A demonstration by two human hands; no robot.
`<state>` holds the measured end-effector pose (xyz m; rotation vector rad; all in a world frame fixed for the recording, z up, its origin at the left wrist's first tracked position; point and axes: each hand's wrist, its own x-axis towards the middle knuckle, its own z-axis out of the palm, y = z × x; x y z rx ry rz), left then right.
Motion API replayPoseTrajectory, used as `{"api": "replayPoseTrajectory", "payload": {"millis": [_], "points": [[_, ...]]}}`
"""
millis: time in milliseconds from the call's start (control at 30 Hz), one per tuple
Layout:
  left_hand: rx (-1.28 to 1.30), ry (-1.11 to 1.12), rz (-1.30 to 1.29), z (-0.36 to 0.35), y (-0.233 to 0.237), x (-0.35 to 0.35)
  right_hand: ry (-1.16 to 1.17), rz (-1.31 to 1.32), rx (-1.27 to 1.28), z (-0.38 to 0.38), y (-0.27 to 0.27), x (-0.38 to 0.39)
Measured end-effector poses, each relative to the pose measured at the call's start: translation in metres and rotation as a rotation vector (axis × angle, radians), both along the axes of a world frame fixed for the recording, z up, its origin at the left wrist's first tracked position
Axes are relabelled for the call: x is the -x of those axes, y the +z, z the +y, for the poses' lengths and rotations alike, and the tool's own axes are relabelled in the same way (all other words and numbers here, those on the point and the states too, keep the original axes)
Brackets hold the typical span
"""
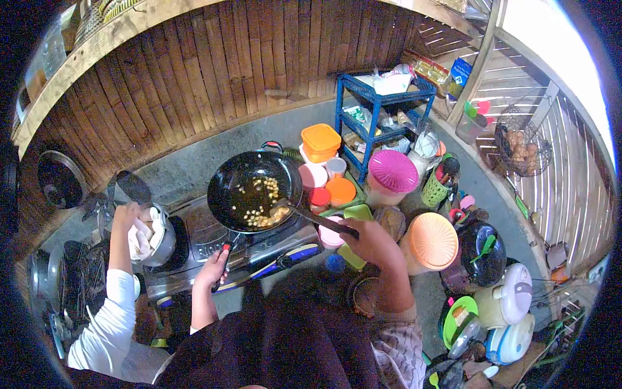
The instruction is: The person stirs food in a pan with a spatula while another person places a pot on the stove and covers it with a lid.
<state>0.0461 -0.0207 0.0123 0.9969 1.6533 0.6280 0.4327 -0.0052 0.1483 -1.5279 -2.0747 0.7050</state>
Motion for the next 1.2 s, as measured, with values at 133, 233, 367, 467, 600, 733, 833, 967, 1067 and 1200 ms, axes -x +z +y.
{"api": "replayPoseTrajectory", "payload": {"millis": [133,233,367,467,600,733,833,967,1067,1200], "points": [[0.003,0.0,0.013,0.0,0.001,0.0,-0.024,-0.002,-0.02,-0.013,0.017,-0.007],[0.005,-0.027,0.04,0.002,-0.003,0.001,-0.047,-0.015,0.005,-0.018,0.02,-0.014],[0.013,-0.023,0.002,0.003,-0.01,0.005,-0.039,-0.052,0.014,-0.022,0.024,-0.014],[-0.01,-0.02,0.006,0.002,-0.008,0.002,-0.02,-0.055,0.026,-0.021,0.017,-0.01],[-0.01,-0.009,-0.006,0.001,-0.005,0.002,0.026,-0.022,0.033,-0.014,0.0,0.001],[-0.009,-0.006,-0.02,0.002,-0.006,0.003,0.081,0.087,-0.033,-0.002,-0.032,0.016],[-0.009,-0.007,-0.009,0.001,-0.002,0.001,0.161,0.104,-0.039,0.011,-0.057,0.03],[-0.013,0.008,-0.011,0.0,-0.003,0.001,0.168,0.225,-0.257,0.019,-0.077,0.056],[-0.012,0.013,-0.007,0.0,-0.002,0.0,0.123,0.244,-0.163,0.029,-0.083,0.073],[-0.013,0.004,-0.017,0.0,-0.002,-0.001,0.087,0.218,-0.01,0.043,-0.083,0.091]]}}
